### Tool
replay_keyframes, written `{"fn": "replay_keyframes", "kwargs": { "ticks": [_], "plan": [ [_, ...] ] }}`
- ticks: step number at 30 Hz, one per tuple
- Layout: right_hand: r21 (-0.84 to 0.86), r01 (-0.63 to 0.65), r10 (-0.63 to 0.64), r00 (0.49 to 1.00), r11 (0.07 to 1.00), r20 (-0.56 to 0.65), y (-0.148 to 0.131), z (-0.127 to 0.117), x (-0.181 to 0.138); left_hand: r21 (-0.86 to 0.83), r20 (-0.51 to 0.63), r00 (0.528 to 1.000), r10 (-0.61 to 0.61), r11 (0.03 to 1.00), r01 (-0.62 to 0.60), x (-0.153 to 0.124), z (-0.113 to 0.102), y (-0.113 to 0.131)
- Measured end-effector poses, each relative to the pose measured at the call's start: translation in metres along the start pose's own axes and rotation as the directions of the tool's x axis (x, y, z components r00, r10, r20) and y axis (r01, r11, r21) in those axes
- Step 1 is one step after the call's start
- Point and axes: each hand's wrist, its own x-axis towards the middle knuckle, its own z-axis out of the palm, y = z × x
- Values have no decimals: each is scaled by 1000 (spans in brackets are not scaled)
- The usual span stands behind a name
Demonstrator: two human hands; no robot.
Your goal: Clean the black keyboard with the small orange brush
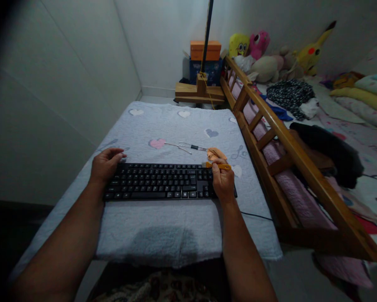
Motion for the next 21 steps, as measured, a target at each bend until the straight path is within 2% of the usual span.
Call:
{"fn": "replay_keyframes", "kwargs": {
  "ticks": [3,7,10,15,21],
  "plan": [
    [62,-37,38,999,997,-11,5,-1,-2,2,-1,1000,7,1000,-7,0,0,0],
    [98,-60,57,998,993,36,8,-4,-5,7,-6,1000,9,1000,-9,-1,0,1],
    [53,-54,51,997,997,58,7,-3,-5,-1,-6,1000,2,1000,-2,-1,0,2],
    [-47,-24,25,999,999,23,0,0,-3,-1,-7,1000,6,1000,-6,-1,1,1],
    [-88,25,-22,999,996,33,-2,3,-1,0,-3,1000,-8,1000,8,-2,1,4]
  ]
}}
